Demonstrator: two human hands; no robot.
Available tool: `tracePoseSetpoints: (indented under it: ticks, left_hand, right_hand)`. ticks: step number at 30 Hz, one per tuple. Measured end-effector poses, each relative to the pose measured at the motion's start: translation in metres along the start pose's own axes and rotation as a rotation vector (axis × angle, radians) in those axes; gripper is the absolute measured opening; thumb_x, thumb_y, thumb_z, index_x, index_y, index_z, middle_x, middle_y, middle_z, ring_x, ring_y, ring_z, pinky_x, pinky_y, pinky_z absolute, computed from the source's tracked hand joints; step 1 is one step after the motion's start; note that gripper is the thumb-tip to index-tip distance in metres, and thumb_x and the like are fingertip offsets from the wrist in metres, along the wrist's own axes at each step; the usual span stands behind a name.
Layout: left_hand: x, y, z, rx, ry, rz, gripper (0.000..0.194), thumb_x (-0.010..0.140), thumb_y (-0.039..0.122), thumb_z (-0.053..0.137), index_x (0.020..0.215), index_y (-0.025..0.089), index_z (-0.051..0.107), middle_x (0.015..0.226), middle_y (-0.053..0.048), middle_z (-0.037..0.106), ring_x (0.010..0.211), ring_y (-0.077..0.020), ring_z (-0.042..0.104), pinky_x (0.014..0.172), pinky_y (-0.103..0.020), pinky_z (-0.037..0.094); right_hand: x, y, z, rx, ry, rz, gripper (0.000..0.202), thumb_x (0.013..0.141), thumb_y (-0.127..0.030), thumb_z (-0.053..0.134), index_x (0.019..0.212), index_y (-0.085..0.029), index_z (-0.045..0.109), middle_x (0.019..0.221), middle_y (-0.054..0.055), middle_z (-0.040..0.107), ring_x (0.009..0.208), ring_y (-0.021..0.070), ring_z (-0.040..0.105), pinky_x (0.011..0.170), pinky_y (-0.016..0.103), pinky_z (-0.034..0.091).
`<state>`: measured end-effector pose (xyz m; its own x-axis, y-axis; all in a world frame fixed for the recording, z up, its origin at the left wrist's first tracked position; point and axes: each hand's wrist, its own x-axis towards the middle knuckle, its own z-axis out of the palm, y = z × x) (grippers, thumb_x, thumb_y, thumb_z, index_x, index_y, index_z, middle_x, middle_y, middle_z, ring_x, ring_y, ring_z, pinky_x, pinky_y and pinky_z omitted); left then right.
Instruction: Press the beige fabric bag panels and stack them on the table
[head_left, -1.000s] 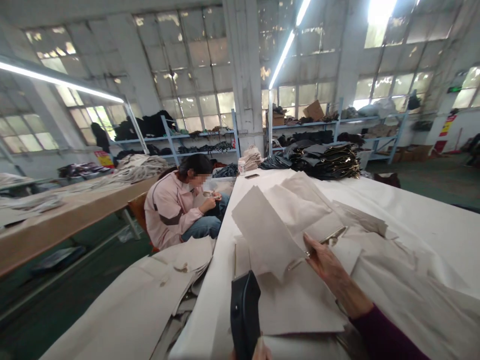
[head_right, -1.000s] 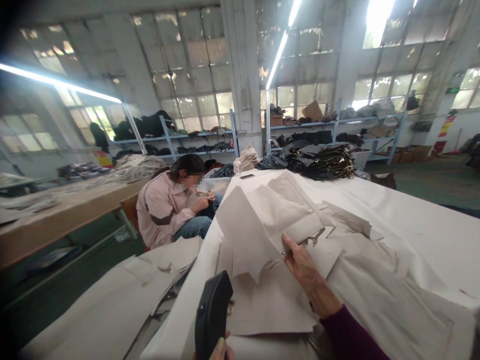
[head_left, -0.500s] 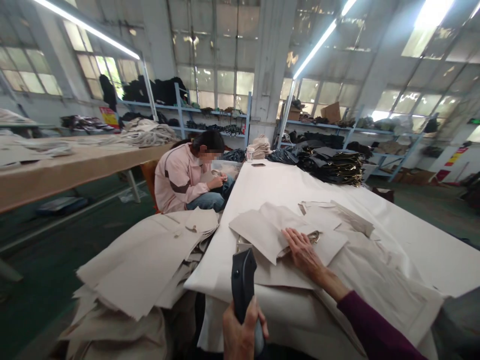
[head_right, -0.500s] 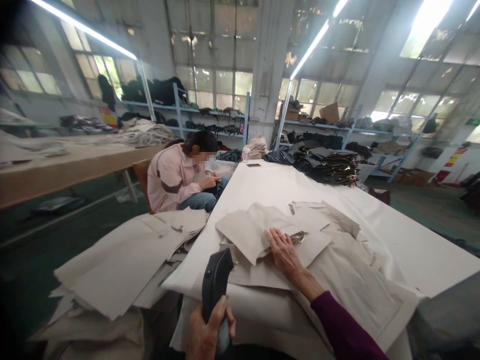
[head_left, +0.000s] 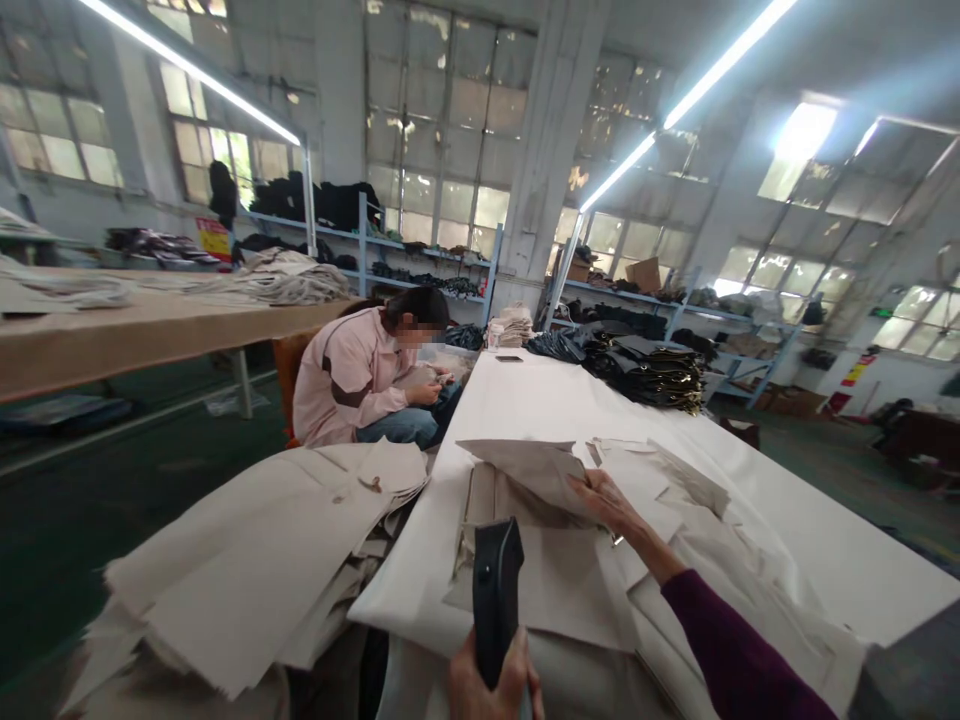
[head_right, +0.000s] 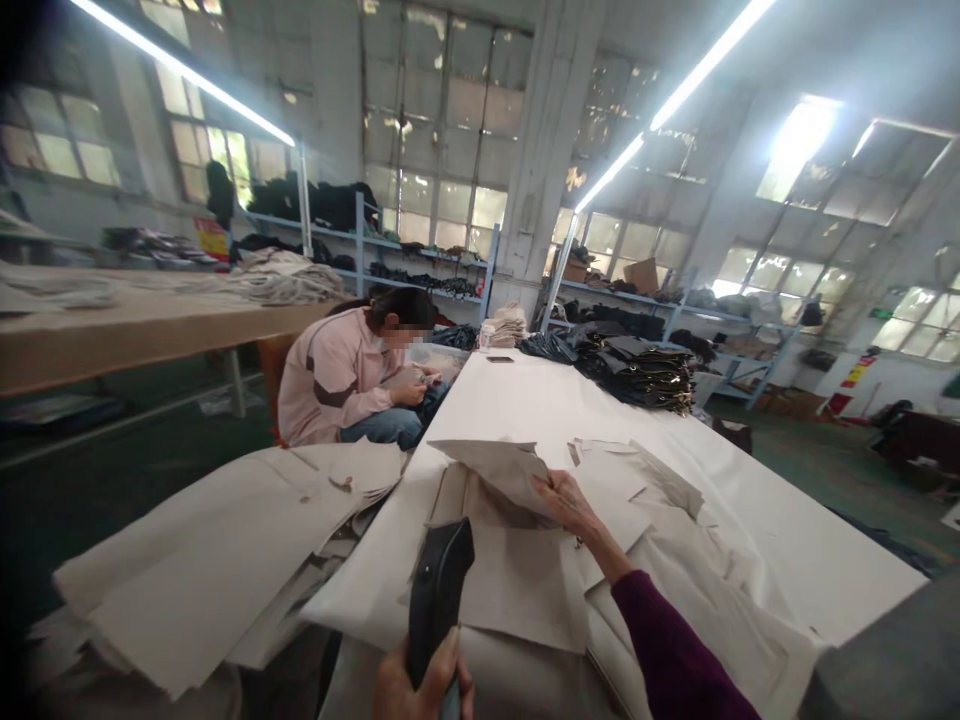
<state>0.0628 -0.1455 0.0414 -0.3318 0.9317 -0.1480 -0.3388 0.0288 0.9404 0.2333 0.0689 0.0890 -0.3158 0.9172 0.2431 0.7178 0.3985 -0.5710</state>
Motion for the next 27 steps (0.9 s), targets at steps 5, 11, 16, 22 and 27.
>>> tracePoseSetpoints:
  ticks: [5, 11, 16, 22, 27]
  left_hand:
    - [0.009, 0.006, 0.022, -0.038, -0.086, 0.055, 0.033, 0.066, 0.047, 0.065, 0.062, 0.018, 0.051, 0.037, 0.004, 0.048, 0.03, -0.01, 0.043, 0.034, -0.021, 0.033]
    - [0.025, 0.01, 0.051, -0.052, -0.191, 0.074, 0.032, 0.071, 0.046, 0.063, 0.071, 0.016, 0.051, 0.044, 0.004, 0.05, 0.032, -0.0098, 0.046, 0.034, -0.02, 0.035]
    - [0.042, 0.02, 0.064, -0.004, -0.255, 0.098, 0.034, 0.076, 0.046, 0.058, 0.066, 0.014, 0.054, 0.043, 0.002, 0.051, 0.033, -0.0087, 0.044, 0.036, -0.02, 0.034]
    - [0.069, 0.034, 0.078, -0.021, -0.251, 0.13, 0.041, 0.074, 0.051, 0.06, 0.055, 0.015, 0.054, 0.039, 0.001, 0.051, 0.033, -0.0091, 0.043, 0.037, -0.021, 0.034]
    - [0.073, 0.043, 0.075, -0.007, -0.334, 0.099, 0.043, 0.075, 0.051, 0.058, 0.054, 0.014, 0.055, 0.04, -0.001, 0.054, 0.034, -0.0096, 0.045, 0.039, -0.021, 0.035]
  right_hand:
    - [-0.007, -0.005, 0.004, 0.059, -0.058, -0.011, 0.027, 0.092, -0.037, 0.053, 0.084, -0.013, 0.061, 0.073, -0.003, 0.06, 0.057, 0.0108, 0.058, 0.052, 0.024, 0.049]
    - [-0.017, -0.008, -0.006, 0.093, -0.137, -0.056, 0.034, 0.092, -0.04, 0.051, 0.071, -0.014, 0.056, 0.058, -0.008, 0.048, 0.044, 0.0067, 0.045, 0.044, 0.02, 0.039]
    - [-0.033, -0.012, -0.015, 0.111, -0.172, -0.083, 0.042, 0.091, -0.046, 0.047, 0.06, -0.018, 0.045, 0.052, -0.01, 0.032, 0.043, 0.0068, 0.032, 0.043, 0.021, 0.026]
    - [-0.037, -0.009, -0.012, 0.148, -0.159, -0.048, 0.042, 0.087, -0.052, 0.043, 0.059, -0.022, 0.037, 0.055, -0.009, 0.024, 0.047, 0.0082, 0.022, 0.045, 0.025, 0.017]
    - [-0.034, -0.005, -0.011, 0.177, -0.157, -0.047, 0.042, 0.086, -0.053, 0.04, 0.059, -0.021, 0.036, 0.057, -0.007, 0.024, 0.05, 0.0089, 0.022, 0.045, 0.025, 0.017]
